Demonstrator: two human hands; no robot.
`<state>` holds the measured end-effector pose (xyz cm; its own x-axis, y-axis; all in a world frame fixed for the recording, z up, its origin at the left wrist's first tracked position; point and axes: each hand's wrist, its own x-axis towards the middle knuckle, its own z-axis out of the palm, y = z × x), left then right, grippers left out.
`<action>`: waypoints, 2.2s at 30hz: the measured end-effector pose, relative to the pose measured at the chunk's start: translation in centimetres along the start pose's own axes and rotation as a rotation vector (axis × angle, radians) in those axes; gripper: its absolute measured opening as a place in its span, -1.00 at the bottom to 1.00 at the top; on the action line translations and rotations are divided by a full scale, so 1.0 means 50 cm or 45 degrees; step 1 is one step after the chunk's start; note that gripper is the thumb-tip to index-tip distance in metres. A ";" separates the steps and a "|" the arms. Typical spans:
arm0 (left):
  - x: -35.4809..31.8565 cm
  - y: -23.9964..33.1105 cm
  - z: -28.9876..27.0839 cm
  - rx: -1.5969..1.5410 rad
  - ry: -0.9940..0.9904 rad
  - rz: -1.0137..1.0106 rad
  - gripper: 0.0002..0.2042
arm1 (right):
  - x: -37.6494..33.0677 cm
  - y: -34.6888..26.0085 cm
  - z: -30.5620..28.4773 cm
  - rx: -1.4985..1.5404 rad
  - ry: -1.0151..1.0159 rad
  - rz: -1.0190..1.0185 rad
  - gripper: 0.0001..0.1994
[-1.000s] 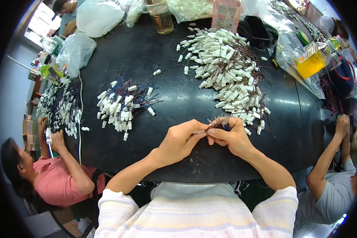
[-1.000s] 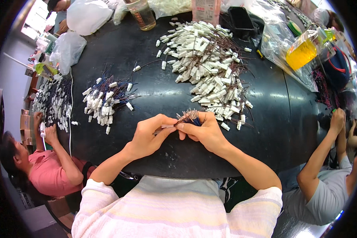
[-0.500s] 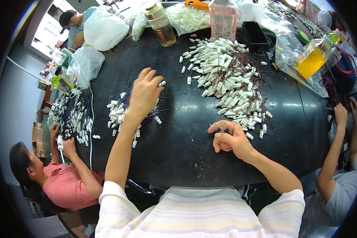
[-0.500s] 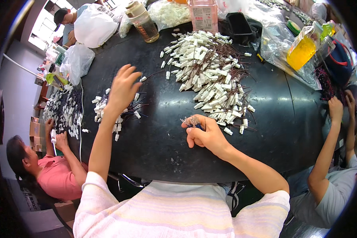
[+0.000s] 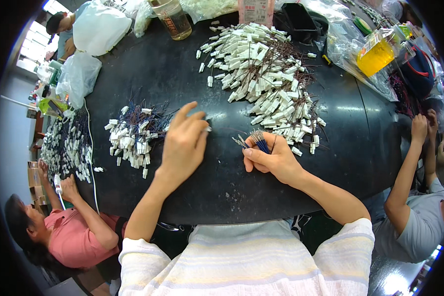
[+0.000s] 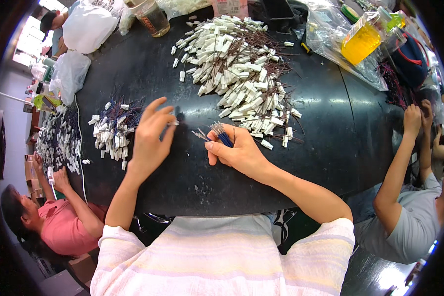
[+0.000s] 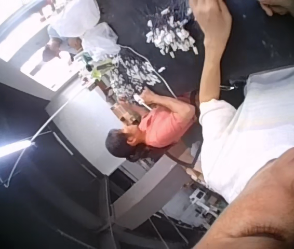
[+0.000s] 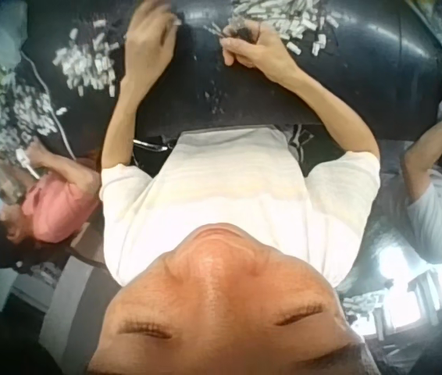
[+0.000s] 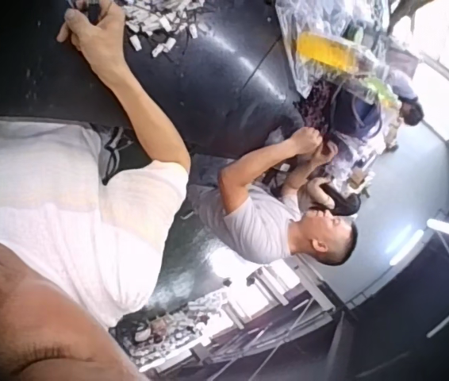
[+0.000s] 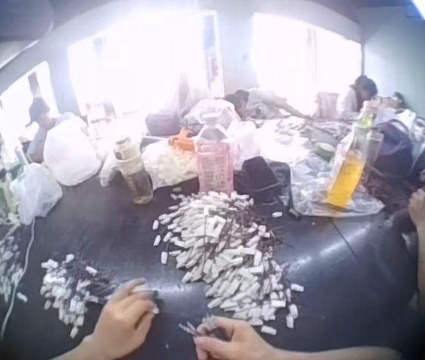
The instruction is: The person assembles small electrical connectors and wires by hand, joining the components together at a shared factory table.
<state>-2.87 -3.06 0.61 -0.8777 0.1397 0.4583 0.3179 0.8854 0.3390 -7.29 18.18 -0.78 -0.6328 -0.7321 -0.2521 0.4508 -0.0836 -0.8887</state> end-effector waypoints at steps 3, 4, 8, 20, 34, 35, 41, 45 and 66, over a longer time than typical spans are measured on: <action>-0.020 0.023 0.020 -0.036 0.023 0.029 -0.88 | -0.006 0.005 0.005 -0.135 0.071 -0.043 -0.90; -0.029 0.033 0.018 -0.178 0.045 -0.105 -0.87 | -0.006 0.009 0.006 -0.169 0.104 -0.094 -0.91; -0.044 0.038 0.007 -0.451 0.063 -0.382 -0.88 | -0.013 0.007 0.015 -0.179 0.232 -0.010 -0.92; -0.060 0.053 0.013 -0.822 -0.067 -0.513 -0.82 | -0.010 0.020 0.026 -0.457 0.371 -0.187 -0.91; -0.056 0.057 0.030 -0.568 0.080 -0.111 -0.82 | -0.012 0.010 0.025 -0.442 0.325 -0.163 -0.92; -0.056 0.060 0.030 -0.570 0.079 -0.106 -0.82 | -0.011 0.013 0.024 -0.442 0.343 -0.171 -0.92; -0.055 0.076 0.040 -0.604 0.073 -0.072 -0.82 | -0.008 0.023 0.025 -0.459 0.316 -0.232 -0.90; -0.052 0.076 0.047 -0.542 0.107 0.027 -0.82 | -0.008 0.022 0.022 -0.510 0.275 -0.285 -0.90; -0.021 0.037 0.020 -0.735 -0.187 -0.610 -0.84 | 0.004 0.017 0.016 -0.389 0.257 -0.152 -0.92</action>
<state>-1.74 -1.12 -0.06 -0.9928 -0.1079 0.0529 -0.0078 0.4975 0.8674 -6.52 17.40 -1.30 -0.7943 -0.5792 -0.1831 0.1773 0.0673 -0.9819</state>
